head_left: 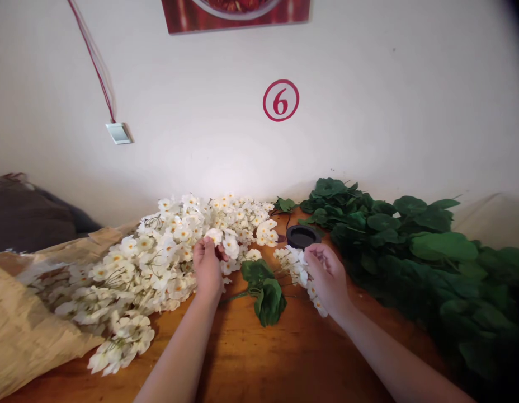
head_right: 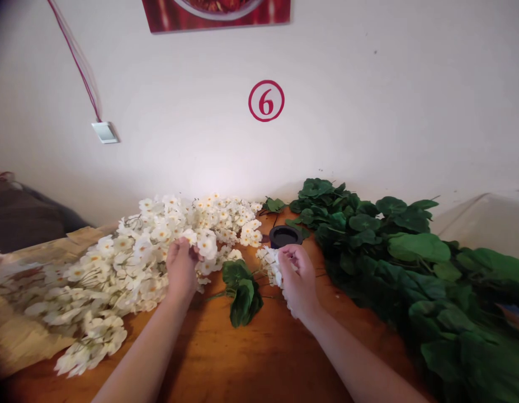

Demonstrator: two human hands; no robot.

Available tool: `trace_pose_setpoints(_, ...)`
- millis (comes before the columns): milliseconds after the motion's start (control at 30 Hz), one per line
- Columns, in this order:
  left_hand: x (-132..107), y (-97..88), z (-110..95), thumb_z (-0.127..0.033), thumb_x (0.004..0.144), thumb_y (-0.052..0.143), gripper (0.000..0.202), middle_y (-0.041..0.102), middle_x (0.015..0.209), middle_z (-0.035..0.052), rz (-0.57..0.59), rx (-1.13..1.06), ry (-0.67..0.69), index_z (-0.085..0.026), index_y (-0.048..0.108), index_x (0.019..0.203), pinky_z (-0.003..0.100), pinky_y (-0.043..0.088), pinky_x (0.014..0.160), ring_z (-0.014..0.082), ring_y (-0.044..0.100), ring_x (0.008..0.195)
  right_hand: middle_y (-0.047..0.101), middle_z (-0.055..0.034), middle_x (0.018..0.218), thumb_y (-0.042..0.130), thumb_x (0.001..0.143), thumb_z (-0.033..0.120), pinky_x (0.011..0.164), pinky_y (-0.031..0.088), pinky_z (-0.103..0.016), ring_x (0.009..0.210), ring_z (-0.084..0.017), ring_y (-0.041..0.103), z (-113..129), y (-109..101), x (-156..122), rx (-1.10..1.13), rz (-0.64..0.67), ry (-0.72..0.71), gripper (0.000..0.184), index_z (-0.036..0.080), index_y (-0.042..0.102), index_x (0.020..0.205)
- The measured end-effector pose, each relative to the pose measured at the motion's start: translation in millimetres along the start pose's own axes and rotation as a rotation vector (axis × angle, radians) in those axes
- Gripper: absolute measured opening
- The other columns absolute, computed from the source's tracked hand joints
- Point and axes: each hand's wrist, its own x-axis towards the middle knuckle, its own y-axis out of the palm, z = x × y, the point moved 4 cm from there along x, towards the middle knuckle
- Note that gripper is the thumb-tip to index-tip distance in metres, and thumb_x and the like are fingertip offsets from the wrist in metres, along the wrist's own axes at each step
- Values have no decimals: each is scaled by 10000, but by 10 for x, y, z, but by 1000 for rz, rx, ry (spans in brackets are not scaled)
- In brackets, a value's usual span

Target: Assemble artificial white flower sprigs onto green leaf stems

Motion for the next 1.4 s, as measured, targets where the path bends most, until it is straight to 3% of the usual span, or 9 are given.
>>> trace_pose_setpoints(100,75,-3,25,-466,799,647,329,570,649,-61,3,-196,-95,-228,422,833,282,524,639,99,564,560,597,-34,844,579,836,426,668,440,-301,749,-185,546,-5,11,-14,-3,2,18,209,223,587,884)
trace_pose_setpoints(300,-66,213,-84,-390,813,673,274,624,1091,32,464,-288,-245,-219,459,822,444,522,887,196,615,1026,593,-30,866,552,872,386,742,445,-313,811,-192,555,24,1,-43,-14,-11,-102,161,230,586,892)
trace_pose_setpoints(400,-265,308,-83,-351,833,658,196,563,1244,45,622,-239,-224,-208,524,838,434,493,931,207,575,1094,594,-43,917,532,894,354,794,450,-327,872,-203,561,110,12,-95,-32,48,-239,130,238,591,900)
trace_pose_setpoints(500,-472,383,-44,-348,832,664,172,547,1266,58,703,-116,-167,-195,586,831,377,459,951,213,545,1131,609,-65,1003,529,896,345,839,457,-353,932,-225,572,199,79,-170,-58,229,-328,167,247,600,1012)
trace_pose_setpoints(600,-683,488,-43,-326,834,666,155,573,1224,78,876,-23,-131,-185,608,804,368,430,973,223,539,1139,619,-75,1062,556,880,380,858,459,-371,958,-243,574,210,154,-238,-95,379,-321,303,254,564,1155)
trace_pose_setpoints(700,-818,561,-90,-336,850,645,157,577,1212,96,990,11,-98,-187,620,808,379,433,964,231,550,1120,624,-76,1080,563,874,443,815,478,-366,915,-238,584,117,180,-246,-32,369,-237,392,257,515,1215)
trace_pose_setpoints(967,-860,585,-175,-375,863,611,235,609,1071,104,978,126,-11,-176,665,748,356,453,917,230,581,1027,608,-20,830,563,867,504,652,489,-292,710,-175,576,25,205,-182,292,331,7,260,250,548,922)
trace_pose_setpoints(1200,-857,541,-22,-387,757,725,233,632,816,50,846,140,-130,-165,668,718,284,453,732,175,577,772,635,-20,951,705,784,421,720,497,-296,795,-174,595,54,350,-274,518,510,102,474,295,517,1200)
trace_pose_setpoints(1400,-904,563,-34,-426,759,711,278,615,752,53,923,124,-198,-153,676,723,276,409,638,166,534,681,589,19,670,705,787,370,544,421,-234,574,-117,507,-63,373,-256,523,471,215,157,225,644,794)
